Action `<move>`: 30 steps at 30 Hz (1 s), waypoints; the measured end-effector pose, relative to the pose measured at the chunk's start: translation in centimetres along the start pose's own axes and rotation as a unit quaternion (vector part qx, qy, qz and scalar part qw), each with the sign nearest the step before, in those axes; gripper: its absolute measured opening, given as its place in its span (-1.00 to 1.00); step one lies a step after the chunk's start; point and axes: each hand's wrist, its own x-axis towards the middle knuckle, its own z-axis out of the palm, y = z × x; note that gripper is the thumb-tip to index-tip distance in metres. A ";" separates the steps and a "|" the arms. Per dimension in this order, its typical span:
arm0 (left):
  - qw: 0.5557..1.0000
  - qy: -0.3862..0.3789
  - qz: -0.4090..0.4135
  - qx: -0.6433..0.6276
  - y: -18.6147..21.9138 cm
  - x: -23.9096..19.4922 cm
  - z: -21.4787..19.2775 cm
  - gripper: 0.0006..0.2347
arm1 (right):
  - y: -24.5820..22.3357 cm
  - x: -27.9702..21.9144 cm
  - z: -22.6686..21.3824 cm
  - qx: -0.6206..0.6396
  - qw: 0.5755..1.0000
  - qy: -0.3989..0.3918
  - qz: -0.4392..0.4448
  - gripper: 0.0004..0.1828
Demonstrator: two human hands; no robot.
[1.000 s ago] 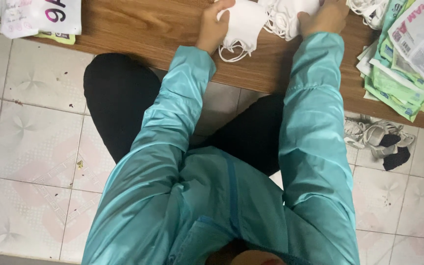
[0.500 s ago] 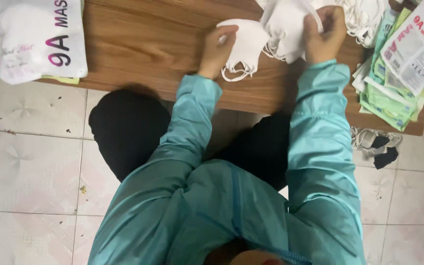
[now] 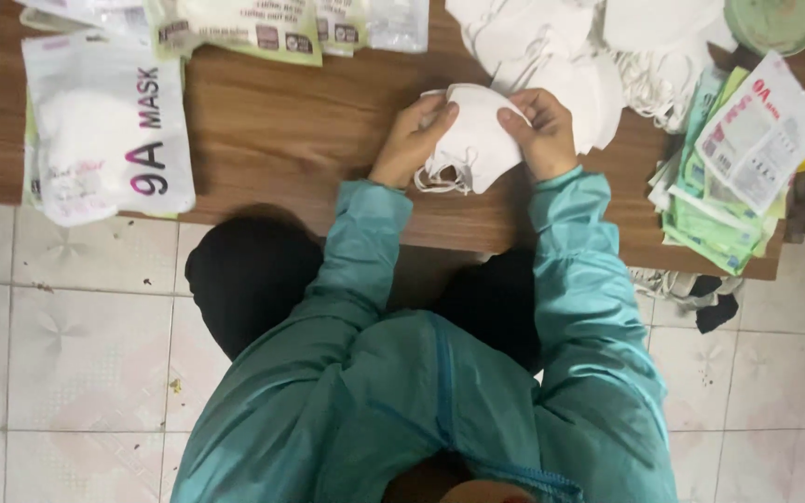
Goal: The person sits at a wooden table and repeatedly picks up white face masks, aligns them, and stacks them into a neat pile. They then place the stack into a plastic packaging bag and set it aside. The process is repeated with additional masks.
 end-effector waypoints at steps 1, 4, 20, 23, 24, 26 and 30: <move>1.000 -0.002 0.002 0.002 0.8 -0.1 0.0 -0.63 | -0.6 -0.2 -0.3 0.001 1.000 0.002 -0.003 -0.84; 0.999 0.030 -0.017 0.010 2.3 0.6 -0.5 -0.60 | -2.0 -0.3 -0.8 -0.006 0.999 0.037 -0.030 -0.83; 0.996 0.017 -0.011 0.091 2.9 0.0 -3.2 -0.69 | 0.5 -0.7 1.4 0.180 0.982 -0.023 0.047 -0.83; 0.997 -0.006 -0.068 0.022 1.8 -0.4 -2.8 -0.70 | 0.9 -0.9 2.2 0.066 0.997 -0.013 0.025 -0.87; 0.998 -0.030 -0.044 0.013 1.1 0.0 -3.0 -0.73 | 0.9 -0.6 2.5 0.046 0.999 -0.018 0.001 -0.86; 0.999 -0.011 -0.031 0.017 -0.2 0.3 -3.0 -0.77 | 0.7 -0.8 3.0 -0.004 0.998 -0.011 -0.060 -0.86; 0.995 0.030 0.004 0.095 -2.4 1.2 -3.4 -0.85 | -1.1 -1.4 3.5 -0.160 0.964 0.011 -0.211 -0.77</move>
